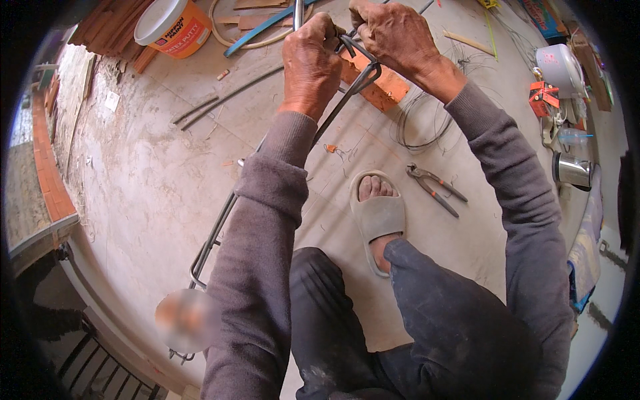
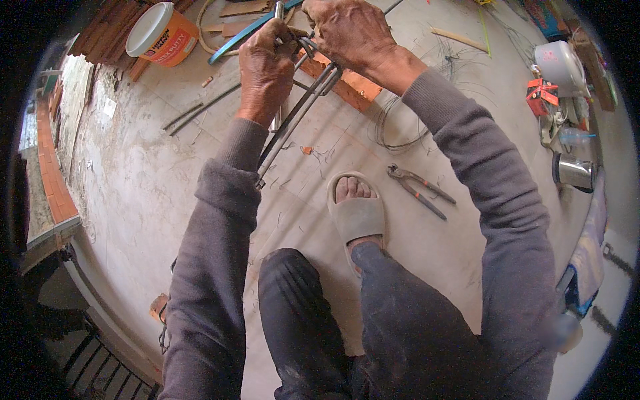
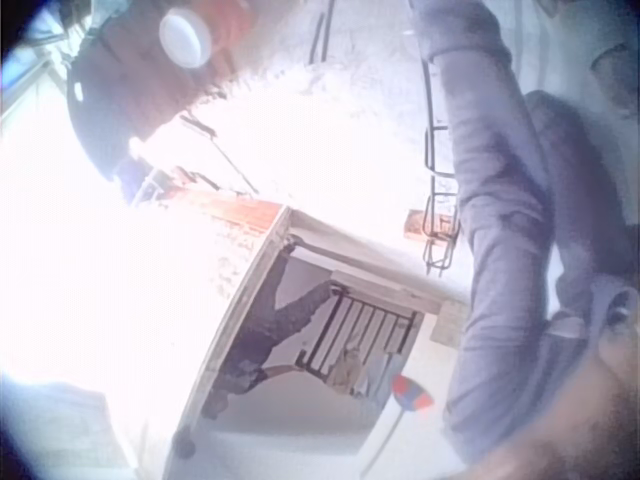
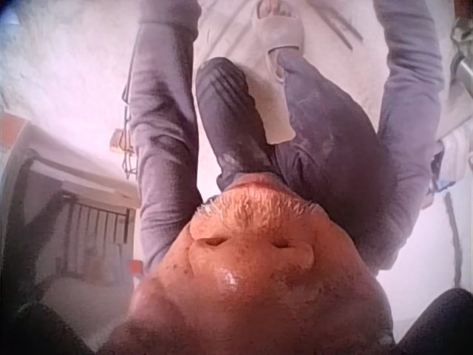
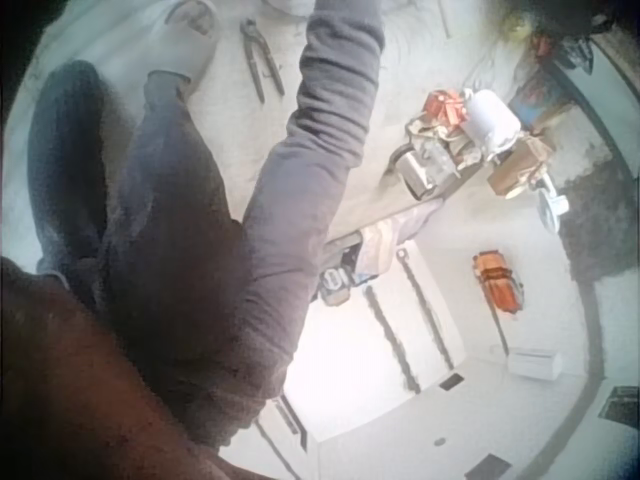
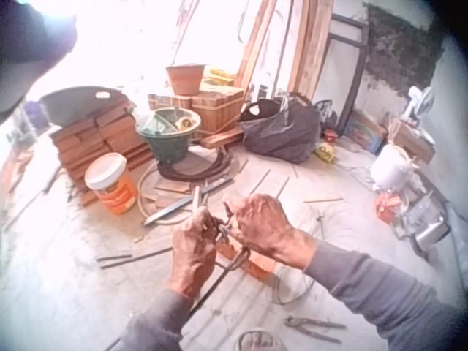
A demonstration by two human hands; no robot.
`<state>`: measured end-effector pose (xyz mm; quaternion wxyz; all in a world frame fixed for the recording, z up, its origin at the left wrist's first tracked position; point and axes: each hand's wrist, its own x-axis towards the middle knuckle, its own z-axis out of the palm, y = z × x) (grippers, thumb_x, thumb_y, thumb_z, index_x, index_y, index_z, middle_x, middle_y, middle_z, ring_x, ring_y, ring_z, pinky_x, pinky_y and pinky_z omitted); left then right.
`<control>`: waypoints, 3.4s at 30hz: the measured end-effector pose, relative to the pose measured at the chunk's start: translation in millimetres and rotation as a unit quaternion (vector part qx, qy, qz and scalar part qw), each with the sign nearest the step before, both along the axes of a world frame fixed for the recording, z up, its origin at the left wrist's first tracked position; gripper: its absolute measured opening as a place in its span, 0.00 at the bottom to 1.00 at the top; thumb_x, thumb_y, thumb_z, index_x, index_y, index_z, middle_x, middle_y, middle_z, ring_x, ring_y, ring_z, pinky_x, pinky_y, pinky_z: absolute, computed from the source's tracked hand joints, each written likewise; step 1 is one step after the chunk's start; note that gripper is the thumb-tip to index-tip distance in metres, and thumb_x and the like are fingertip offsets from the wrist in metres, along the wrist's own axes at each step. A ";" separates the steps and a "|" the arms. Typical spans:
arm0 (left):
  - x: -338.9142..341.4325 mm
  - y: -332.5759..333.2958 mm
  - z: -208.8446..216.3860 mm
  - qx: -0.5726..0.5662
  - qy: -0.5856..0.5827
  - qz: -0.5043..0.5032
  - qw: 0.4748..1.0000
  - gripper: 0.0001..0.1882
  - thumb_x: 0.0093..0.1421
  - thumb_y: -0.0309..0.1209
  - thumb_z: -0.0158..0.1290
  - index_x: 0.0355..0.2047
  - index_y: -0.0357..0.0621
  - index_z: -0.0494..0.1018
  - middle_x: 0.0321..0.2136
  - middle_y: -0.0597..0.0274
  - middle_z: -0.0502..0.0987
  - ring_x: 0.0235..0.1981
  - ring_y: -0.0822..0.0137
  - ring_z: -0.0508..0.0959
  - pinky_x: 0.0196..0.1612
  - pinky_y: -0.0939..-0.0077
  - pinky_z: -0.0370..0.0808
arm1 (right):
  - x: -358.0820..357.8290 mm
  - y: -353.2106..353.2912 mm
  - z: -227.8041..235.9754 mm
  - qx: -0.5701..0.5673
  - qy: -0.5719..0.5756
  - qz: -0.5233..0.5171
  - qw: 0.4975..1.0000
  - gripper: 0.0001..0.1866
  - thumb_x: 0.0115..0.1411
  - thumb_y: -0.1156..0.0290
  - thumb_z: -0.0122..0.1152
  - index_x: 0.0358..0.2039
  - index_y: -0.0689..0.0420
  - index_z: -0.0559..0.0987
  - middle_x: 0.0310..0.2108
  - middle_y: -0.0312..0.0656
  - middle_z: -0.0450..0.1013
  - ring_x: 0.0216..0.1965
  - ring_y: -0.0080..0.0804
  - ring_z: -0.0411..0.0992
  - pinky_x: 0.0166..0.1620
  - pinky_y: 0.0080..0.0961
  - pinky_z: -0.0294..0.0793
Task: The person sits on the floor and assembles a metal frame by bending and twisting wire around the structure. They use pliers to secure the wire at various points along the frame.
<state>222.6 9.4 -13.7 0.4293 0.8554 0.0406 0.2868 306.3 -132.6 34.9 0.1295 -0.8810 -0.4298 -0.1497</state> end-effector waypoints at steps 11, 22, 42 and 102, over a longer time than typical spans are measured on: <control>0.7 -4.0 1.8 -0.010 -0.034 -0.003 0.999 0.04 0.54 0.17 0.55 0.26 0.35 0.71 0.23 0.46 0.77 0.28 0.46 0.79 0.33 0.59 0.74 | 20.2 -6.8 -20.0 -0.163 -0.102 0.055 0.980 0.08 0.54 0.65 0.57 0.22 0.53 0.79 0.20 0.47 0.77 0.26 0.43 0.80 0.30 0.40 0.79; -0.3 -4.3 2.4 0.021 -0.006 0.004 1.000 0.02 0.59 0.20 0.56 0.30 0.38 0.73 0.29 0.54 0.83 0.32 0.57 0.84 0.37 0.63 0.78 | 48.5 -18.4 11.4 -0.217 -0.038 0.193 0.956 0.06 0.51 0.67 0.57 0.22 0.54 0.78 0.18 0.44 0.74 0.25 0.47 0.77 0.28 0.42 0.76; -5.9 -10.8 3.9 0.041 -0.091 0.019 0.995 0.04 0.56 0.26 0.59 0.27 0.37 0.79 0.23 0.48 0.80 0.26 0.53 0.82 0.31 0.62 0.75 | -8.7 -1.0 46.2 -0.096 -0.172 0.223 0.955 0.03 0.57 0.71 0.56 0.29 0.55 0.75 0.24 0.40 0.73 0.26 0.36 0.77 0.26 0.31 0.75; -1.9 4.7 -0.5 -0.334 0.015 -0.080 0.939 0.06 0.62 0.23 0.59 0.32 0.30 0.75 0.25 0.54 0.81 0.24 0.69 0.83 0.25 0.78 0.82 | 0.9 5.1 1.3 0.178 0.081 0.156 0.968 0.05 0.51 0.73 0.56 0.24 0.60 0.71 0.22 0.53 0.71 0.26 0.52 0.74 0.30 0.41 0.72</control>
